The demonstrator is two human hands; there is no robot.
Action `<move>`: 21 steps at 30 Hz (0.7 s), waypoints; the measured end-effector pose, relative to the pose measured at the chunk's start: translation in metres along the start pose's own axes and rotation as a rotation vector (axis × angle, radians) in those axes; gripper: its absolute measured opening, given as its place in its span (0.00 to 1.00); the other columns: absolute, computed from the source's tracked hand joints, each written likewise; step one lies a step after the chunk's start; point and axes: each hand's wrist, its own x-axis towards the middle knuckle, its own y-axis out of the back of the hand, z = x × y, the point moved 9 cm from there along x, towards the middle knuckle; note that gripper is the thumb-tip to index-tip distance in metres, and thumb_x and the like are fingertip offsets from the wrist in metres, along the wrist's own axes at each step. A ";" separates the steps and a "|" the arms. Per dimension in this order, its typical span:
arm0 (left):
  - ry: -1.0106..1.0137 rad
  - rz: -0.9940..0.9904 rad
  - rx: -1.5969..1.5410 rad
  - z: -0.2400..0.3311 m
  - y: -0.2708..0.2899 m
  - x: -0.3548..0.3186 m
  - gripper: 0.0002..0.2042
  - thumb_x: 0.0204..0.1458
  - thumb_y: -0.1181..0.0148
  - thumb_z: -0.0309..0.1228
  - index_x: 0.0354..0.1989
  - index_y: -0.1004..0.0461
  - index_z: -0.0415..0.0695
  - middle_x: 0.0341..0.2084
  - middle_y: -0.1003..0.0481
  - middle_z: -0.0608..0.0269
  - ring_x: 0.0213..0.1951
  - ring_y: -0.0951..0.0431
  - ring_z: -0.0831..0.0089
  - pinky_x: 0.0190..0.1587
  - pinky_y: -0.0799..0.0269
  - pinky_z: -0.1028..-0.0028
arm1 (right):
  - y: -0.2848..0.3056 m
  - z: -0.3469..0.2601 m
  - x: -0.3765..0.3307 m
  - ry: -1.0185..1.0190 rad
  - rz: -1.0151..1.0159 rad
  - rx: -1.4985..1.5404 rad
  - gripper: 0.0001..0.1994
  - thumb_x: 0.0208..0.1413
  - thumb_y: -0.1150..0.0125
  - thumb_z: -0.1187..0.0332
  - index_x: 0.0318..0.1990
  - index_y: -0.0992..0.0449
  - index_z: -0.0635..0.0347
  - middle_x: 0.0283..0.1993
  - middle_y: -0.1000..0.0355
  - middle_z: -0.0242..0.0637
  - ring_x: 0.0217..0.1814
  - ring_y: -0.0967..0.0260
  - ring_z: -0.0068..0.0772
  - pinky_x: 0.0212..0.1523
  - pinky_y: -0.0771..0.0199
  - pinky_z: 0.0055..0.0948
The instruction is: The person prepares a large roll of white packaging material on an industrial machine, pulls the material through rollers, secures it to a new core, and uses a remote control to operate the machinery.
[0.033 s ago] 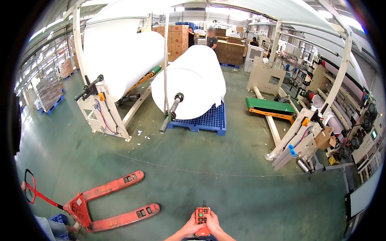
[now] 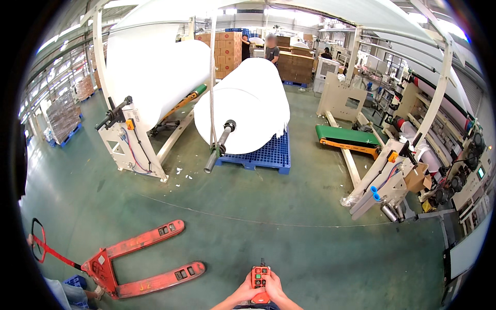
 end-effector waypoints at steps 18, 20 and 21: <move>-0.279 0.686 0.751 0.208 0.224 0.286 0.43 0.53 0.31 0.37 0.70 0.50 0.29 0.64 0.39 0.33 0.65 0.36 0.41 0.66 0.36 0.55 | 0.079 -0.121 0.130 -0.002 0.113 0.090 0.16 0.63 0.50 0.71 0.57 0.29 0.65 0.42 0.24 0.35 0.41 0.25 0.28 0.44 0.21 0.33; -0.345 0.714 0.862 0.280 0.245 0.346 0.45 0.51 0.30 0.36 0.71 0.52 0.29 0.65 0.41 0.33 0.66 0.37 0.39 0.67 0.37 0.56 | 0.088 -0.125 0.140 -0.007 0.140 0.110 0.16 0.63 0.50 0.71 0.57 0.28 0.65 0.42 0.24 0.35 0.39 0.25 0.27 0.42 0.21 0.33; -0.379 0.694 0.900 0.321 0.246 0.378 0.45 0.51 0.30 0.35 0.71 0.52 0.29 0.65 0.41 0.32 0.66 0.37 0.40 0.67 0.37 0.57 | 0.094 -0.127 0.144 -0.014 0.184 0.129 0.16 0.62 0.50 0.71 0.56 0.28 0.65 0.41 0.24 0.35 0.39 0.25 0.27 0.42 0.21 0.33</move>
